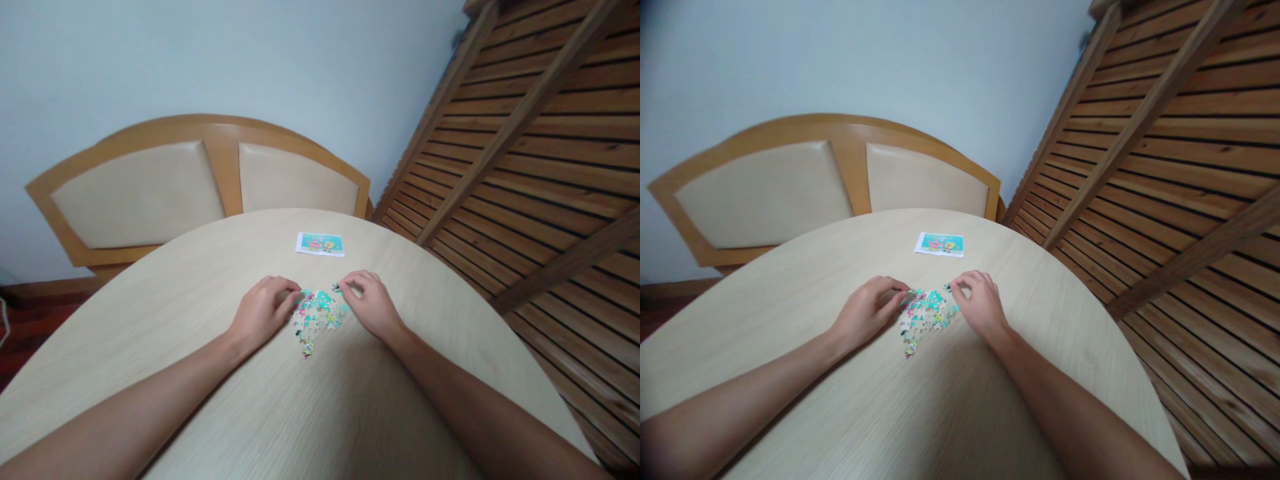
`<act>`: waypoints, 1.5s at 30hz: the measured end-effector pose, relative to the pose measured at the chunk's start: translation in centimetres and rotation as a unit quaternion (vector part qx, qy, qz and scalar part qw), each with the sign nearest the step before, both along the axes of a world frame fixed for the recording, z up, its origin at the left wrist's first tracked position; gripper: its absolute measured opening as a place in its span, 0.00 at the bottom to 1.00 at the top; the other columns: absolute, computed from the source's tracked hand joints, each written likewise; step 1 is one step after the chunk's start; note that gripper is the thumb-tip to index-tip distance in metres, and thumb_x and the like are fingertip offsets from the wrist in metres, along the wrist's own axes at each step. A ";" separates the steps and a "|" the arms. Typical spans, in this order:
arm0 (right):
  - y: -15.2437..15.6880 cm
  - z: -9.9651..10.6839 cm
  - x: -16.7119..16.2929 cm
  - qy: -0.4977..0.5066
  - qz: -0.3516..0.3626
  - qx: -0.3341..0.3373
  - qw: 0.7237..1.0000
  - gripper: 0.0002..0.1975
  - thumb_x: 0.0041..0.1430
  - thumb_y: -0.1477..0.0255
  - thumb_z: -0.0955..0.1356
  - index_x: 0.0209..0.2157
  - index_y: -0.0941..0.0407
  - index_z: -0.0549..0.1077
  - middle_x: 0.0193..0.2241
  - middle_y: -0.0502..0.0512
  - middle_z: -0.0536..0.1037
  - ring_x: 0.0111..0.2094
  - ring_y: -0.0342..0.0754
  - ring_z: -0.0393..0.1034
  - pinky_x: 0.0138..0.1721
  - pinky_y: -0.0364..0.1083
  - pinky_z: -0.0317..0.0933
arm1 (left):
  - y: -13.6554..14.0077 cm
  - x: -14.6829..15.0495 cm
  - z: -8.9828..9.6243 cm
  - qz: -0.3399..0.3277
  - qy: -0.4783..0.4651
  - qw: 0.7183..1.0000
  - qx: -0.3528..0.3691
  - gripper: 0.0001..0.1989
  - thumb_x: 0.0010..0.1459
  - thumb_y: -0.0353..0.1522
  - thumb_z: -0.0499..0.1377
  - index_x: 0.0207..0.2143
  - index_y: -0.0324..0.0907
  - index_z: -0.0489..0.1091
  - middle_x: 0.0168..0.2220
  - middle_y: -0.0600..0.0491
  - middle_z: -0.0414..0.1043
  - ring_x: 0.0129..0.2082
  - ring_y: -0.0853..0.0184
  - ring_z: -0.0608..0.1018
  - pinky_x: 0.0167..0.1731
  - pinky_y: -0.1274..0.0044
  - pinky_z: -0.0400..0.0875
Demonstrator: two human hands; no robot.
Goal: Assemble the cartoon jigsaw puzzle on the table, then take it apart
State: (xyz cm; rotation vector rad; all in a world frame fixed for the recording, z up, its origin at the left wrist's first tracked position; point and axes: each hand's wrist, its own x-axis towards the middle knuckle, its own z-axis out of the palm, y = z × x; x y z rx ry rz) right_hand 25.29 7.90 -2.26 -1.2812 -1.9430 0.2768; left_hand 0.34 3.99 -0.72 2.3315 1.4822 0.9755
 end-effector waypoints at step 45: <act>-1.6 0.5 -0.8 -0.112 0.195 -0.015 0.974 0.14 0.66 0.68 0.67 0.51 0.49 0.79 0.53 0.55 0.78 0.60 0.57 0.62 0.62 0.62 0.55 | 0.7 0.1 0.1 -0.186 0.098 0.977 0.032 0.16 0.70 0.35 0.53 0.58 0.46 0.70 0.55 0.50 0.75 0.57 0.60 0.73 0.58 0.63 0.66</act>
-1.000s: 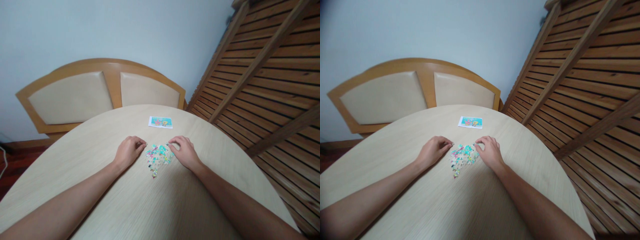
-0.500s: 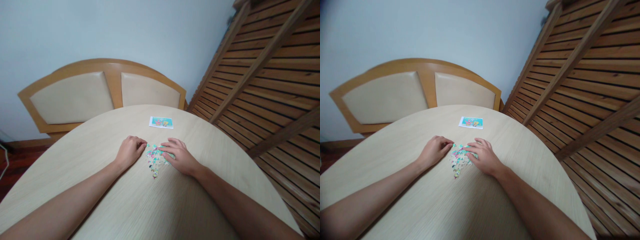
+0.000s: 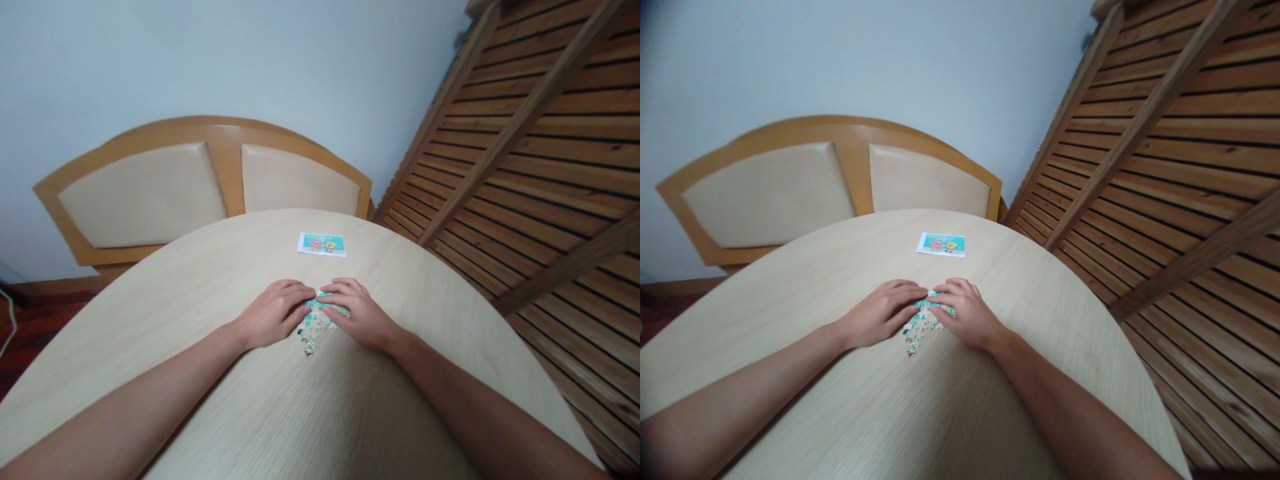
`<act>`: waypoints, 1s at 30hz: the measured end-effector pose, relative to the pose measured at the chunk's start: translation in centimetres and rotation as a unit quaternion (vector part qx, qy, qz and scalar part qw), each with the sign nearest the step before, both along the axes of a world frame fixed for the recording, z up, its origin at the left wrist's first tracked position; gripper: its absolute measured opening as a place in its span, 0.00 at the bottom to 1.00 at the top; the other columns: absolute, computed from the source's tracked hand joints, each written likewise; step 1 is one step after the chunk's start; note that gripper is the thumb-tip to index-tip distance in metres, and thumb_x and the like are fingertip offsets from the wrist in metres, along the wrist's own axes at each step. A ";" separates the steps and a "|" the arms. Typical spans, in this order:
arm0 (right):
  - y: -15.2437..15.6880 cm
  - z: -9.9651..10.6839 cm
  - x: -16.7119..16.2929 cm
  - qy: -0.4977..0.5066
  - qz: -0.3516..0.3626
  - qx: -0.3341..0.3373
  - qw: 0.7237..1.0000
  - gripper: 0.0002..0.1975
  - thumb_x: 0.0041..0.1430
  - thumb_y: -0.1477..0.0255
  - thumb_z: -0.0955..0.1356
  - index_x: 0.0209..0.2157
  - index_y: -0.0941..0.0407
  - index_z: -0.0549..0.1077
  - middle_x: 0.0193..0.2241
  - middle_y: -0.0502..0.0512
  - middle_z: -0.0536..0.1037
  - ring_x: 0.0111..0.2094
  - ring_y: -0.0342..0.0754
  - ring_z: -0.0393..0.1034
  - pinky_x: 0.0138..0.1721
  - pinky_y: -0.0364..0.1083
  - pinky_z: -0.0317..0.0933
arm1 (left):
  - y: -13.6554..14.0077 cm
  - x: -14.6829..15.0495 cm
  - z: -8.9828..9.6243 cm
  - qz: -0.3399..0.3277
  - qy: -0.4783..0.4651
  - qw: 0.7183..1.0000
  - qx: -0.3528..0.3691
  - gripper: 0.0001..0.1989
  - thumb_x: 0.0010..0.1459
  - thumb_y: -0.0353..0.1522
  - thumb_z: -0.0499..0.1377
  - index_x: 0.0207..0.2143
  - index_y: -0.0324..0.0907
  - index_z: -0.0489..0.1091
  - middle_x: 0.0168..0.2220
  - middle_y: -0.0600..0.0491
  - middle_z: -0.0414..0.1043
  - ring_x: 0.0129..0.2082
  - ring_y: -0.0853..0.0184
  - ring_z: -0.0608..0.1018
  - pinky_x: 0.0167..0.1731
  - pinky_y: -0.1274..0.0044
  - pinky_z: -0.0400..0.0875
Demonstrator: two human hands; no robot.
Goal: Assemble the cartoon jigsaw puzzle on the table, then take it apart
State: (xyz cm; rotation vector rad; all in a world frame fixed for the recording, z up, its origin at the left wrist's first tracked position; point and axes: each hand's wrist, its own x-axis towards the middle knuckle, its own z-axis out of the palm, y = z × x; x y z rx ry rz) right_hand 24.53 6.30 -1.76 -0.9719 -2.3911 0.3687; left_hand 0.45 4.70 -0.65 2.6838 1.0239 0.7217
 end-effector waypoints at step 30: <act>1.2 -0.3 0.2 0.165 -0.065 -0.073 0.981 0.14 0.63 0.68 0.68 0.48 0.53 0.80 0.49 0.59 0.81 0.52 0.53 0.74 0.58 0.56 0.64 | -0.3 -0.3 0.3 -0.040 0.000 0.998 -0.038 0.14 0.71 0.33 0.51 0.50 0.47 0.75 0.56 0.50 0.75 0.59 0.59 0.70 0.61 0.61 0.63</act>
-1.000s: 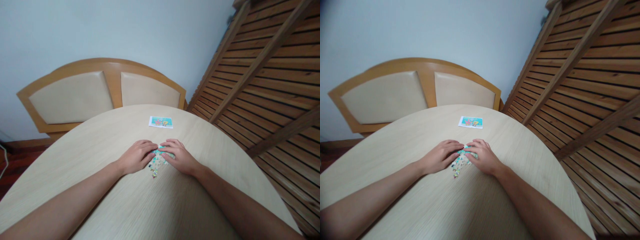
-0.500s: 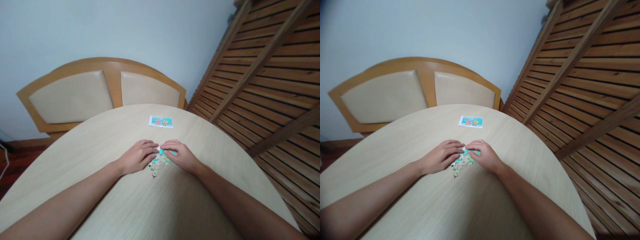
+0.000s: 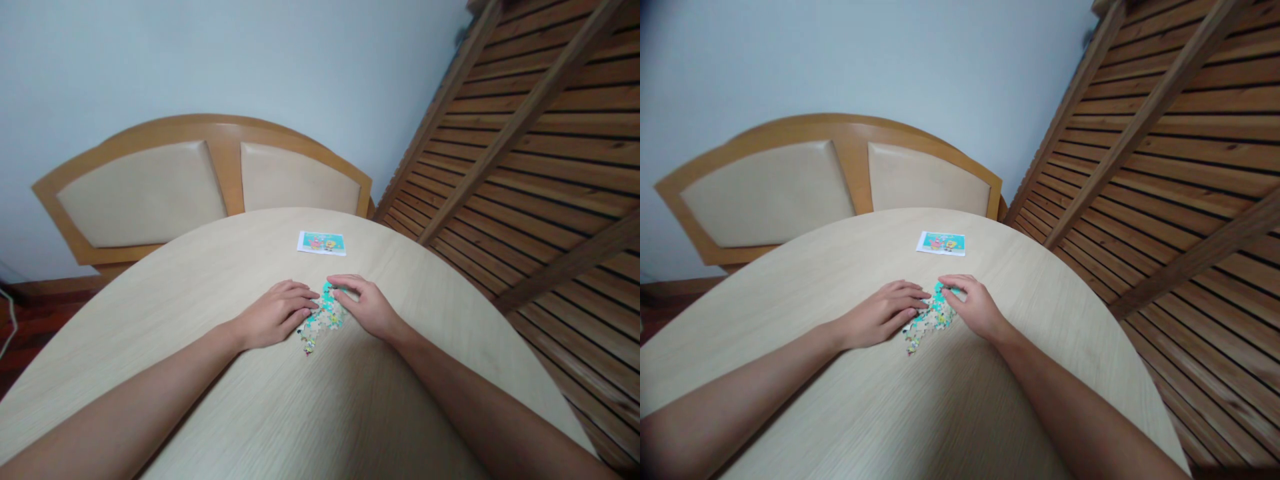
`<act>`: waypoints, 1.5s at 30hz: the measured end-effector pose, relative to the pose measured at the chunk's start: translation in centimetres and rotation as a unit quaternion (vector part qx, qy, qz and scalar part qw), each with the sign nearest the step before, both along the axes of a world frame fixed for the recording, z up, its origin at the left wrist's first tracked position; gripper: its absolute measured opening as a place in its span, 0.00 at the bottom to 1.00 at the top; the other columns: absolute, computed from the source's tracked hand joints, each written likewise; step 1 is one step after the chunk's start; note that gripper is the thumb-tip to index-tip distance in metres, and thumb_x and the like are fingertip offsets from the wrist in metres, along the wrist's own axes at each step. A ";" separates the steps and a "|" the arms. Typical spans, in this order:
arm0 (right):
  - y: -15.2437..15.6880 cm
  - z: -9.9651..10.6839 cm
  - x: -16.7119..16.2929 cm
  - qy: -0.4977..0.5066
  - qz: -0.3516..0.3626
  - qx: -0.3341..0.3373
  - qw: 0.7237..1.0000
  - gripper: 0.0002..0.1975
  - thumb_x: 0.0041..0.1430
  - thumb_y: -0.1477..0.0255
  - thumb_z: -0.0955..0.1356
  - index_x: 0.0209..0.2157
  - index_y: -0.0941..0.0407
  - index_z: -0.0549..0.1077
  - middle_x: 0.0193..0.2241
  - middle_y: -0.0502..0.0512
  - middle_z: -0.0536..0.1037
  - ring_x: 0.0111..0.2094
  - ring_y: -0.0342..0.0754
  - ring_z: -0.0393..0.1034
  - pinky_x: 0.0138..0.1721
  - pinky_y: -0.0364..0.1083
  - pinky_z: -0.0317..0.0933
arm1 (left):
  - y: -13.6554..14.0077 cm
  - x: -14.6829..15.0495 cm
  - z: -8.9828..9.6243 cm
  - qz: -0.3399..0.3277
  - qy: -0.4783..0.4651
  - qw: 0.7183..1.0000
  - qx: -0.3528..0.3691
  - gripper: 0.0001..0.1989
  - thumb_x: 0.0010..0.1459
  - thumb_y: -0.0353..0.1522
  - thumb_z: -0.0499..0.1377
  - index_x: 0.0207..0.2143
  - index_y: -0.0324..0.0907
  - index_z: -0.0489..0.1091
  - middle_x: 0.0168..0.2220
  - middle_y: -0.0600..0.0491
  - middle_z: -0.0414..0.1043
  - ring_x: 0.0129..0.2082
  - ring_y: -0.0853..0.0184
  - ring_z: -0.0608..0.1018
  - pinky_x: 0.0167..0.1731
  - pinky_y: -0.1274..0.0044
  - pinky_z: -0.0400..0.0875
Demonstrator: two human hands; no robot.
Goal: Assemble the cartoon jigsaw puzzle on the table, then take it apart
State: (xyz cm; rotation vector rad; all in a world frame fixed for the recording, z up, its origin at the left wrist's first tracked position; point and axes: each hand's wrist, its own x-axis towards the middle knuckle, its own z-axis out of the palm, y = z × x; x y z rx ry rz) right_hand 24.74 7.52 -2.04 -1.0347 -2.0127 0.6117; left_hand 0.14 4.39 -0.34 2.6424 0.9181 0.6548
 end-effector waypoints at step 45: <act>-2.2 1.2 -0.5 -0.244 0.095 0.038 0.964 0.22 0.71 0.62 0.61 0.62 0.48 0.69 0.63 0.52 0.69 0.68 0.60 0.51 0.65 0.63 0.48 | 1.0 -0.2 -1.3 0.161 -0.019 0.986 0.029 0.15 0.69 0.34 0.52 0.53 0.40 0.71 0.50 0.46 0.76 0.53 0.57 0.73 0.57 0.61 0.69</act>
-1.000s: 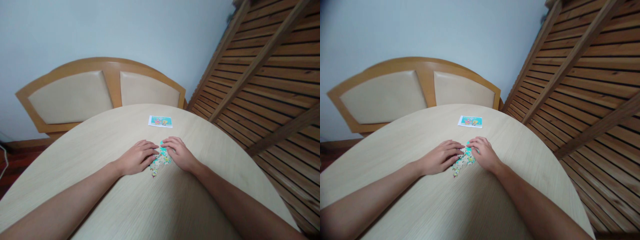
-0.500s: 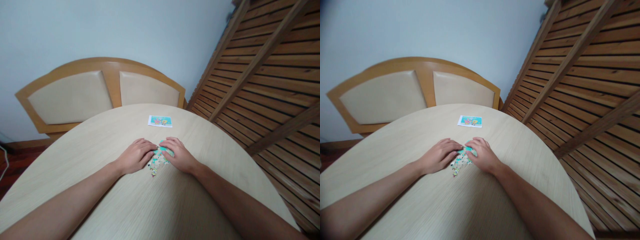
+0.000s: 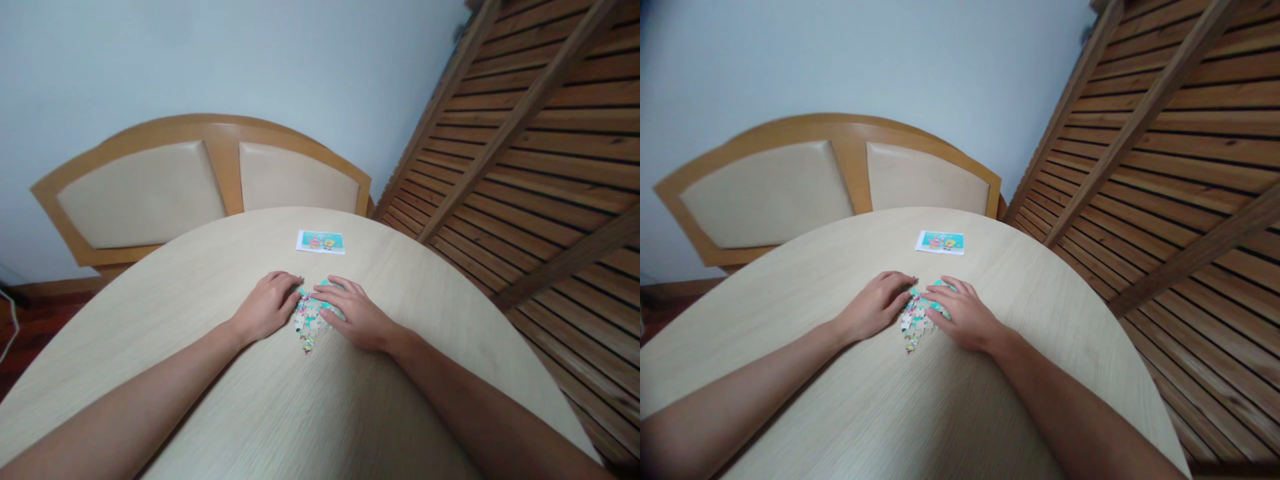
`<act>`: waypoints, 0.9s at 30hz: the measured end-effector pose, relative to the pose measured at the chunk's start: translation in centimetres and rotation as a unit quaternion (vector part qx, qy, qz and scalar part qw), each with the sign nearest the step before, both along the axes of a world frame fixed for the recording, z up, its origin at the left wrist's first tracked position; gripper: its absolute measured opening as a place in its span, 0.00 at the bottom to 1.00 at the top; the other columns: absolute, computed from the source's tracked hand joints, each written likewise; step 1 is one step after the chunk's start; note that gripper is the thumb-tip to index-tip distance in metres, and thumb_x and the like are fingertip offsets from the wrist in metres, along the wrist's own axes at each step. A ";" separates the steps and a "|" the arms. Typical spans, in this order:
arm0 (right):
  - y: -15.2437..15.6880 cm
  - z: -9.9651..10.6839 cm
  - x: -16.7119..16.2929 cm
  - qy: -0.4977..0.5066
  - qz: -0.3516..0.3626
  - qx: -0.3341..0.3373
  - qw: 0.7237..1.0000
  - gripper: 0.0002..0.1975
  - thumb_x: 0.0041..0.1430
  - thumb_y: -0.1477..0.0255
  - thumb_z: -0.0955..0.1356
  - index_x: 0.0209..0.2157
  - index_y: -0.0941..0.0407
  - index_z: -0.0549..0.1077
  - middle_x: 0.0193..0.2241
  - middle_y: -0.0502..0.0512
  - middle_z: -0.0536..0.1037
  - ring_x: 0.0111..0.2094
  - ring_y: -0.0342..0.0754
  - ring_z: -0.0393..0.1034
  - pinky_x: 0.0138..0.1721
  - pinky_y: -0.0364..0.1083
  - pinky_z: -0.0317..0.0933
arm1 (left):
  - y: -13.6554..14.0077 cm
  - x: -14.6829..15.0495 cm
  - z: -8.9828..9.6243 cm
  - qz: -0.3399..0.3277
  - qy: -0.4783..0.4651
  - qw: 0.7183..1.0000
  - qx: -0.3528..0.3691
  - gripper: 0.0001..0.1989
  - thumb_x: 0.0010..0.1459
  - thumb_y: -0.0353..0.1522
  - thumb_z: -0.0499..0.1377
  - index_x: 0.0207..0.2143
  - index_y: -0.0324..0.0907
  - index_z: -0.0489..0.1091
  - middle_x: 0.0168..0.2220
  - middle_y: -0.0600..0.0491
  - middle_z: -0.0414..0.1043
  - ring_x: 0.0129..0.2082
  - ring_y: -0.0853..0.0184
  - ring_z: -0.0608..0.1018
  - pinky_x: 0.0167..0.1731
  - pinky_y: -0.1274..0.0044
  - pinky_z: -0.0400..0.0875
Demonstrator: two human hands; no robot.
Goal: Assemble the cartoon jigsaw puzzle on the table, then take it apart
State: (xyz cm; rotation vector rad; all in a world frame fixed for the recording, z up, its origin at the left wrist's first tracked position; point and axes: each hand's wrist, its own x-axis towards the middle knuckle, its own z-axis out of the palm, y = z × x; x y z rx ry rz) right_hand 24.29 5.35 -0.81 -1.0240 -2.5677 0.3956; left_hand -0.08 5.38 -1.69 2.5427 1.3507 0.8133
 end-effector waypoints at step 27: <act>0.2 -0.6 -0.2 0.019 -0.044 0.023 0.999 0.21 0.70 0.62 0.63 0.59 0.53 0.72 0.61 0.56 0.72 0.66 0.59 0.54 0.65 0.61 0.51 | -0.6 0.3 0.8 -0.071 0.029 0.996 0.045 0.13 0.69 0.33 0.52 0.44 0.42 0.77 0.45 0.47 0.78 0.46 0.58 0.76 0.49 0.63 0.71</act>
